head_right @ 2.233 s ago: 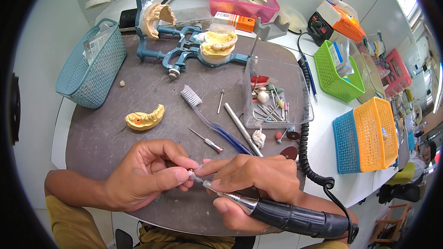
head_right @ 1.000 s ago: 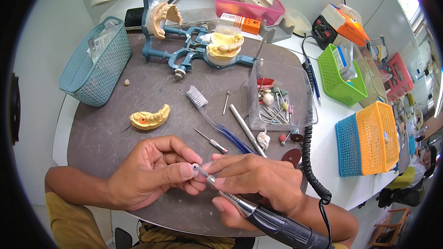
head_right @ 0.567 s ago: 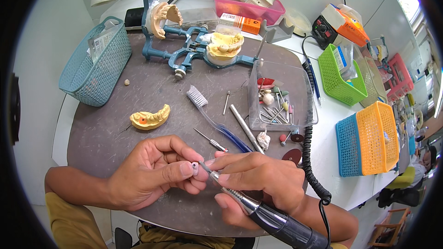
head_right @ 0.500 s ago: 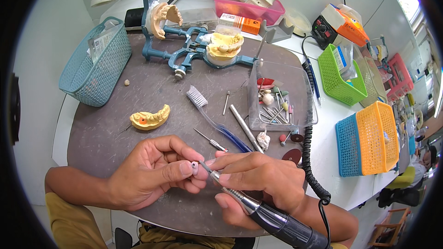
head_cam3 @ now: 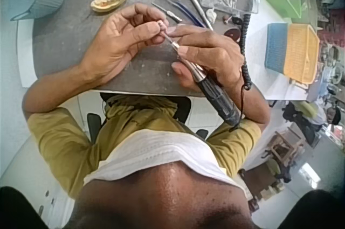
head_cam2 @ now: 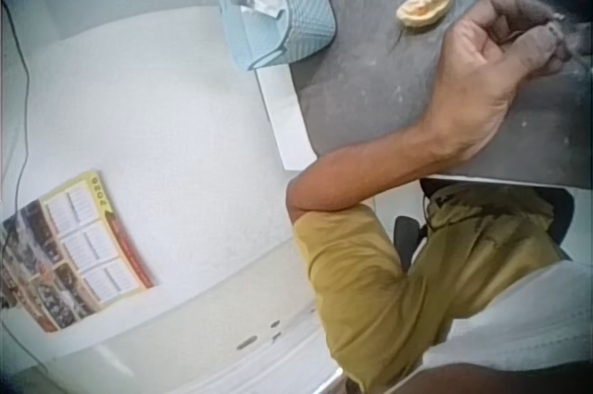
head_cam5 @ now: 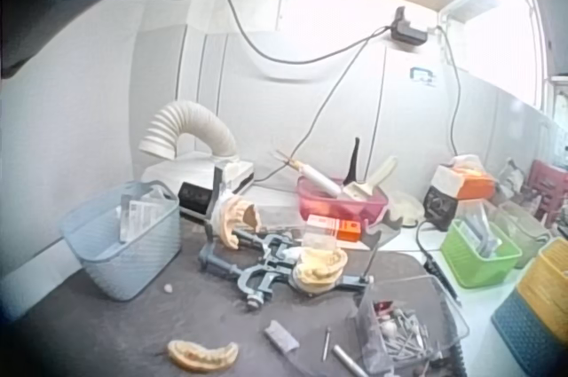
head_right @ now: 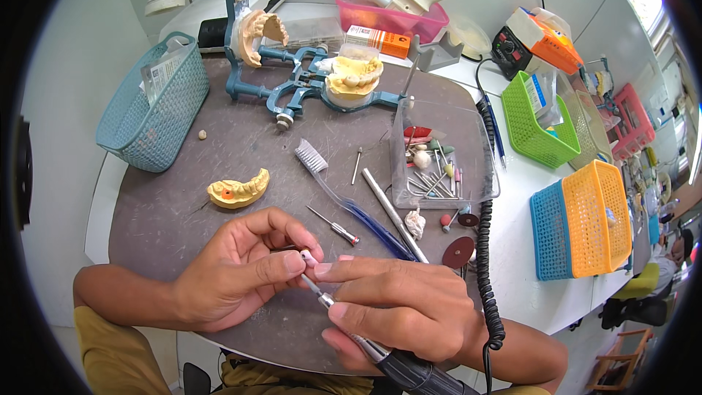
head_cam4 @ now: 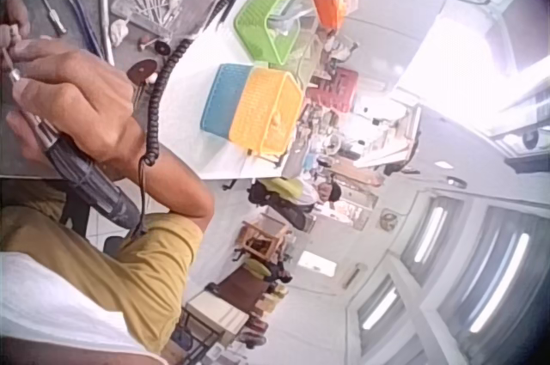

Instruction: The person polishes a small dental prosthetic component using a hand-held rotary tool, then brushes it with a toothbrush and uses a metal tool to clean the internal structure.

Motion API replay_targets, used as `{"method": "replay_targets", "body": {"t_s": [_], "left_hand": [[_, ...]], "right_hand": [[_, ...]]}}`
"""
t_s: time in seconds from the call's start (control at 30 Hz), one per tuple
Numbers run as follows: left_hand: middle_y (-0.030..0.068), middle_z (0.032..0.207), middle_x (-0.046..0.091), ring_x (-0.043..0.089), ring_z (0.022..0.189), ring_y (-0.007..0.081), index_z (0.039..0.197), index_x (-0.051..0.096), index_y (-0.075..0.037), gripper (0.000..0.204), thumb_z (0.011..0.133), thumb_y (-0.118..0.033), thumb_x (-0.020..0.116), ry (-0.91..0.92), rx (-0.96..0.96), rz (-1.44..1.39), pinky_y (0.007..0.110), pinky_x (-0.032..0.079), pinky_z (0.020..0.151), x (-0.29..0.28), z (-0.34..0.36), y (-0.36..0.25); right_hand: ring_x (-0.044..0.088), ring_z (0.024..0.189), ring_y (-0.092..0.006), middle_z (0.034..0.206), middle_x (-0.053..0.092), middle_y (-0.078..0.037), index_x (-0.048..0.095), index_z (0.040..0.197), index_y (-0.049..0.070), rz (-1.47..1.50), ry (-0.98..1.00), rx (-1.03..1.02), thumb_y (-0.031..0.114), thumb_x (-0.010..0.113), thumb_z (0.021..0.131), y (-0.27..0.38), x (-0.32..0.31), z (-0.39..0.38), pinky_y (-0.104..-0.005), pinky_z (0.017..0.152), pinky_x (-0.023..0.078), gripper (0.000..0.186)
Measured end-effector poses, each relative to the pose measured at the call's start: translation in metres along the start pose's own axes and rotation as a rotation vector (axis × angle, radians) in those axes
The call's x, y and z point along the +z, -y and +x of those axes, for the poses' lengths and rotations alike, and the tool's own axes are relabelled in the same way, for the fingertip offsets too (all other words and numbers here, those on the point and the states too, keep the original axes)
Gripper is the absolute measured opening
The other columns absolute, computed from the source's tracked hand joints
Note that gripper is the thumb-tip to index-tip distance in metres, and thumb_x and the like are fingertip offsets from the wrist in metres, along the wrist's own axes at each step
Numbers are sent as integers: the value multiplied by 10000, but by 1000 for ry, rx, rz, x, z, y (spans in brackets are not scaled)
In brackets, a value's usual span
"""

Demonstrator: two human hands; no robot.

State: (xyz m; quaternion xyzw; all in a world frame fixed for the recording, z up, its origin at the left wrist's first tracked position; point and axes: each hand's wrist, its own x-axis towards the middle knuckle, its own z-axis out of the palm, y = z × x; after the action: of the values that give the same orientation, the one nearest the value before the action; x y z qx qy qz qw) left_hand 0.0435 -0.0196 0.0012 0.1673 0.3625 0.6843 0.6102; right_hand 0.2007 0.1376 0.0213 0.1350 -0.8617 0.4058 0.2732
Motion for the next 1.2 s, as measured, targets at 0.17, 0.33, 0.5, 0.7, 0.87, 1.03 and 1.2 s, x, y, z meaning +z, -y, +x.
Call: {"method": "replay_targets", "body": {"t_s": [0.17, 0.33, 0.5, 0.7, 0.87, 1.03, 1.2], "left_hand": [[128, 1143, 623, 624, 1072, 173, 1128, 547, -24, 186, 952, -22, 609, 18, 16, 2, 302, 545, 913, -1, 1, 1], [164, 1159, 632, 640, 1042, 186, 1090, 577, -18, 147, 948, -23, 615, -15, 13, -4, 303, 552, 899, -2, -1, 1], [178, 1176, 629, 644, 1033, 190, 1050, 606, -1, 119, 938, -27, 635, -63, -39, -18, 302, 550, 898, 0, -1, -3], [173, 1180, 627, 649, 1025, 183, 1109, 604, 18, 185, 930, -11, 639, -54, -3, -17, 291, 556, 887, 2, -1, -1], [165, 1159, 629, 657, 1026, 193, 1150, 593, 24, 229, 925, 14, 632, -31, 5, 30, 298, 562, 897, 0, -1, -1], [156, 1121, 629, 668, 1001, 197, 1124, 578, 21, 201, 928, 29, 617, -65, -26, 50, 302, 568, 889, 2, -3, -6], [147, 1091, 628, 674, 983, 205, 1098, 571, 18, 182, 924, 37, 619, -65, -13, 73, 303, 568, 877, 3, -2, -5]], "right_hand": [[713, 973, -344, 904, 694, -142, 612, 985, 9, -21, -21, 16, 3, 832, 702, 0, 0, 1, -435, 843, 597, 359], [713, 970, -348, 896, 693, -143, 611, 987, 8, -41, -31, 14, 9, 836, 702, -1, 1, 1, -443, 840, 599, 363], [711, 973, -355, 897, 692, -148, 611, 991, 6, -44, -31, 0, 10, 840, 699, -1, 1, 0, -447, 842, 598, 371], [672, 1060, -374, 950, 649, -127, 518, 1157, 80, -42, 64, 55, 72, 791, 807, 1, -2, -1, -509, 964, 527, 443], [666, 1061, -380, 936, 626, -133, 532, 1131, 62, 24, 25, 123, 57, 756, 825, 2, -3, -5, -526, 981, 512, 379], [667, 1059, -381, 927, 621, -134, 543, 1099, 46, 60, 23, 155, 44, 736, 825, 1, -1, -6, -528, 982, 512, 336], [671, 1050, -390, 896, 625, -132, 544, 1069, 29, 43, 26, 137, 58, 732, 826, 0, -1, -6, -525, 961, 528, 309]]}}
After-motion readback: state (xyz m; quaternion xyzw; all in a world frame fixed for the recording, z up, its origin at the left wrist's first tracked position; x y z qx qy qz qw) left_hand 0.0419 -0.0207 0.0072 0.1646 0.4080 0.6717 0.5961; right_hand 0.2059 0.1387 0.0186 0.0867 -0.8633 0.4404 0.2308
